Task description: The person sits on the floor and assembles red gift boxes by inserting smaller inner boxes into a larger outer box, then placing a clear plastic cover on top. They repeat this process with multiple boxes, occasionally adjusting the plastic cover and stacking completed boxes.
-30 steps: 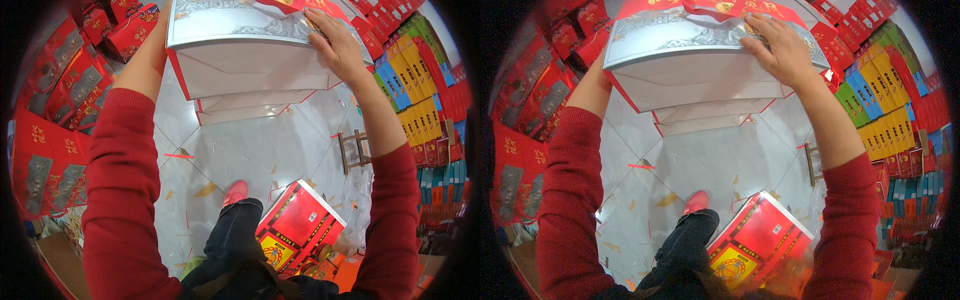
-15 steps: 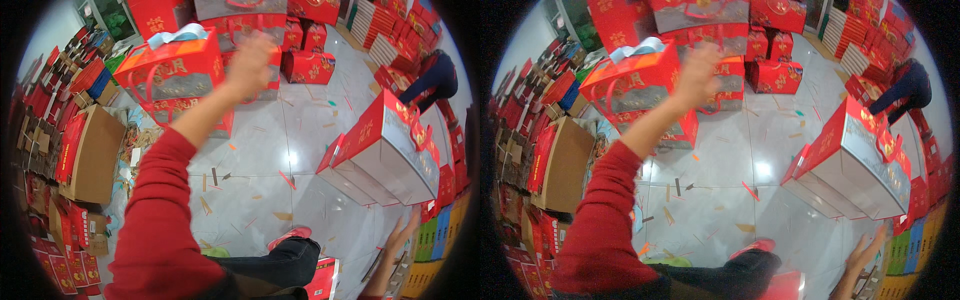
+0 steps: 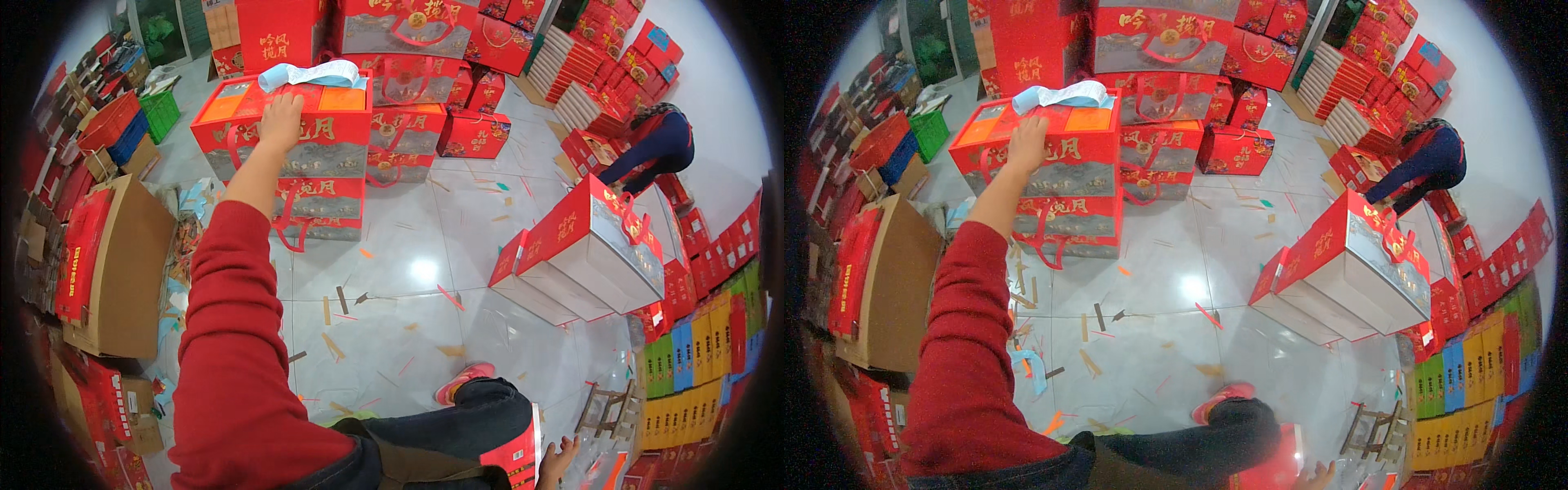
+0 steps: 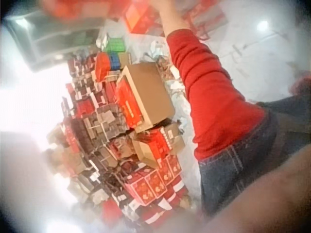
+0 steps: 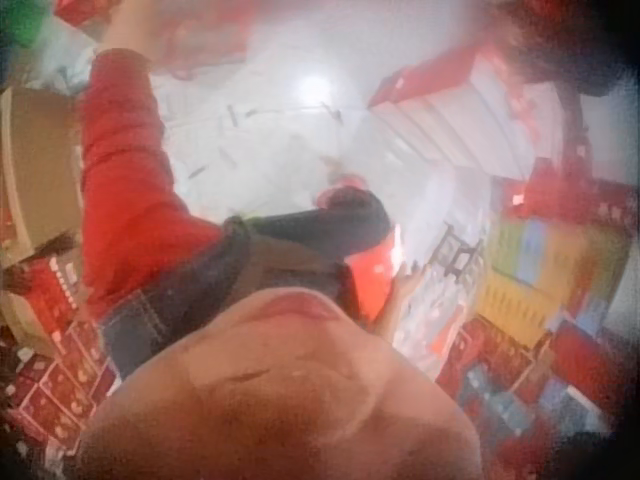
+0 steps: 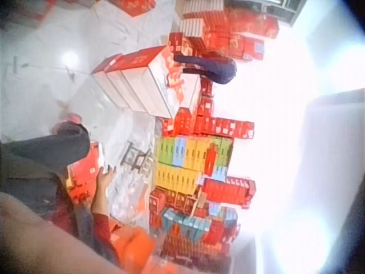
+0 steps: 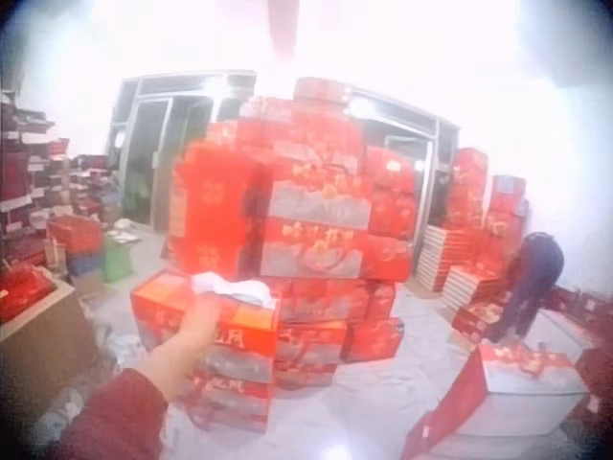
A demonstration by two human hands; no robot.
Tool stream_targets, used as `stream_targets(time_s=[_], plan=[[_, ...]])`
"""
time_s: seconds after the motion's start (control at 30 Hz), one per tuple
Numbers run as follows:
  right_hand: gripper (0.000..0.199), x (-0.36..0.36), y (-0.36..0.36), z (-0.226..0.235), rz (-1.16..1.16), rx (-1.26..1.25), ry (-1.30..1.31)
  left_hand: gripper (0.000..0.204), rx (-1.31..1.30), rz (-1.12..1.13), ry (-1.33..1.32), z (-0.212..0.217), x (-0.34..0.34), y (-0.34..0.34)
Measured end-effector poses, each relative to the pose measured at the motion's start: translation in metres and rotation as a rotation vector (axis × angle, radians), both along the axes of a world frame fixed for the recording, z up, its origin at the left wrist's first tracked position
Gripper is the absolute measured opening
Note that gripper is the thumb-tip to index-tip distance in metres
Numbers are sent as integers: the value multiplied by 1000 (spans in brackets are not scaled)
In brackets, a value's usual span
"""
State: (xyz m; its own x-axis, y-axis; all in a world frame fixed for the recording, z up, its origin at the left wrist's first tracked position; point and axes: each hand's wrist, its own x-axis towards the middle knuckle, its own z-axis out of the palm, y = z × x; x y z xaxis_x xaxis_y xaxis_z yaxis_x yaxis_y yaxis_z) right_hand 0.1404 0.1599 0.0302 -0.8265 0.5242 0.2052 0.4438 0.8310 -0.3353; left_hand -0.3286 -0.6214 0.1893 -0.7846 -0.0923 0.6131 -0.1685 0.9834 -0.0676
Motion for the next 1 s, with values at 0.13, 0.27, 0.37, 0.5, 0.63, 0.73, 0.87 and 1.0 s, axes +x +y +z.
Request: stream_targets(time_s=[0.13, 0.27, 0.37, 0.5, 0.63, 0.73, 0.87, 1.0], plan=[[33, 23, 6, 4, -1, -10, 25, 37, 23, -104, -80, 8, 1, -12], [31, 43, 5, -4, -13, -6, -49, 34, 14, -237, -39, 5, 8, -25], [29, 53, 1, -3, -39, -35, -92, 32, -14, -346, -66, 18, 27, -9], [29, 55, 19, -2, -43, -57, -125, 23, 10, -495, -116, 36, 71, 37], [29, 32, -14, 12, -89, -122, -155, 12, 102, -686, -89, 18, 137, 104], [29, 44, 9, 0, -21, 1, -211, 25, 99, -724, -196, -2, 163, 164], [29, 60, 20, -30, 54, -34, -165, 27, 84, -722, -346, -39, 202, 212], [30, 90, 8, -38, -81, -297, -252, 26, 195, -696, -602, -99, 222, 253]])
